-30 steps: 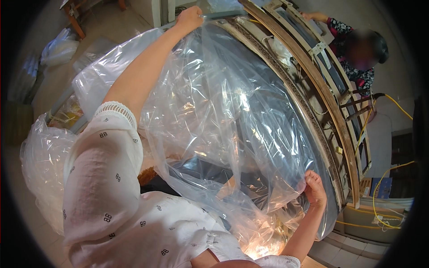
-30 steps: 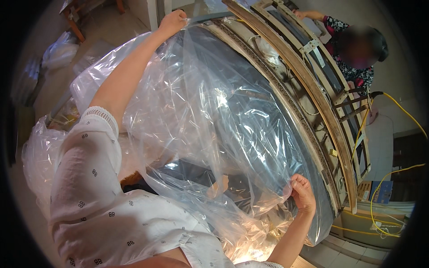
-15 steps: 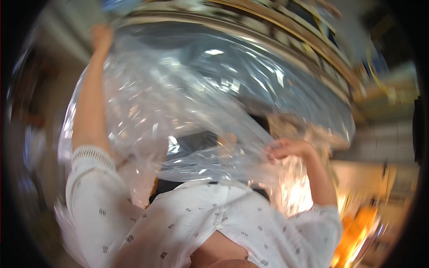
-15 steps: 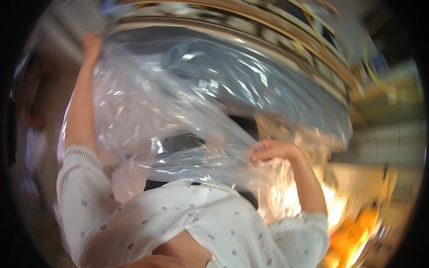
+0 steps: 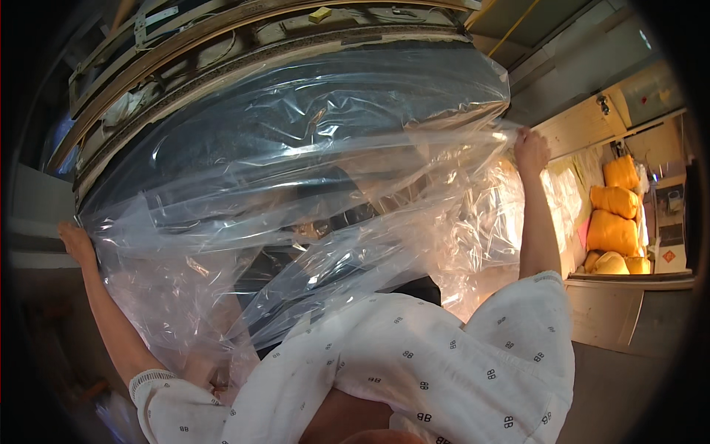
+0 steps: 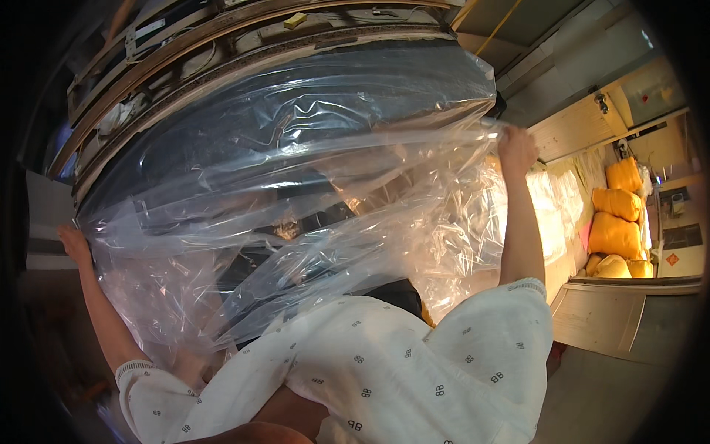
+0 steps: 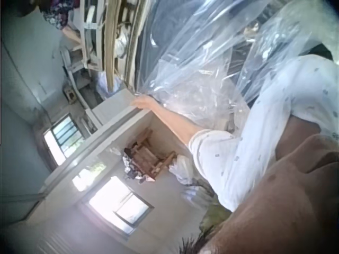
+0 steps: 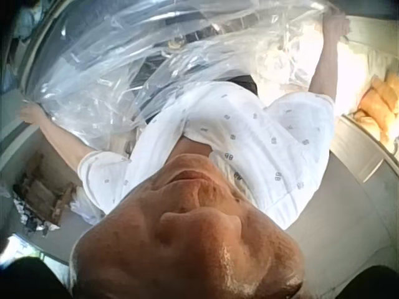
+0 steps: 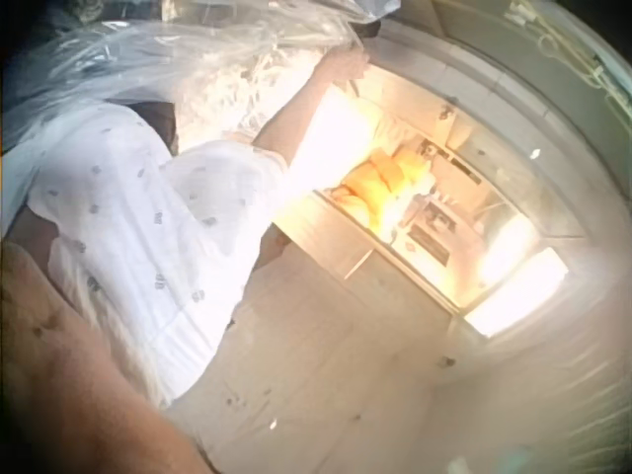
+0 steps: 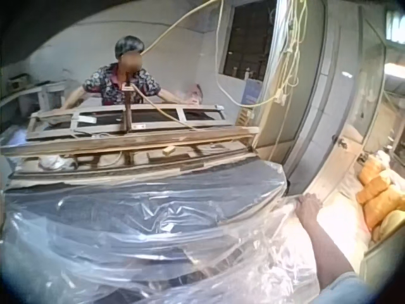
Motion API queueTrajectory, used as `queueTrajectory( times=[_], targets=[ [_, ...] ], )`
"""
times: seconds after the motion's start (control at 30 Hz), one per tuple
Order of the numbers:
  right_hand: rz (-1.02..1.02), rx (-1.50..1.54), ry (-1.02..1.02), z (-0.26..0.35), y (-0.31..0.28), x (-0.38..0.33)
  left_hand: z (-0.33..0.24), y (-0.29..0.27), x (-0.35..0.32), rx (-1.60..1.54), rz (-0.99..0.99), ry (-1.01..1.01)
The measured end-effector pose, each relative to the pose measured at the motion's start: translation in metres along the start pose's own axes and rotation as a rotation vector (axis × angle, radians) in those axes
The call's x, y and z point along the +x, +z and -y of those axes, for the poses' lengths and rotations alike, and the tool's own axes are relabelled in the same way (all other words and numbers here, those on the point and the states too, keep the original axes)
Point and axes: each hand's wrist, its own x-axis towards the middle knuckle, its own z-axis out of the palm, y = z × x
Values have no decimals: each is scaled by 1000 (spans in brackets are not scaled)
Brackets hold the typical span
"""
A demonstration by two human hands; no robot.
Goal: Wrapping a large dark foam cushion or part in transparent plastic sheeting on a workshop table.
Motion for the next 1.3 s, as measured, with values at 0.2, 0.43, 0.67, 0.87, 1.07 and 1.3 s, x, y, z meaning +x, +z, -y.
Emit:
queueTrajectory(
  times=[0.2,0.43,0.67,0.87,1.07,1.3],
  targets=[
    [154,322,125,-19,19,158,14,35,13,30,40,-68],
    [245,1193,-224,148,-41,138,157,-2,35,-138,42,-280],
    [195,901,-701,166,-30,64,165,-98,38,-248,217,-489],
    [160,877,-699,170,-25,63,166,-176,5,-642,227,-442],
    [170,1065,-677,189,0,92,177,-253,-46,-1005,249,-534],
    [372,1350,-547,198,20,134,154,-246,-110,-979,223,-928]
  ],
)
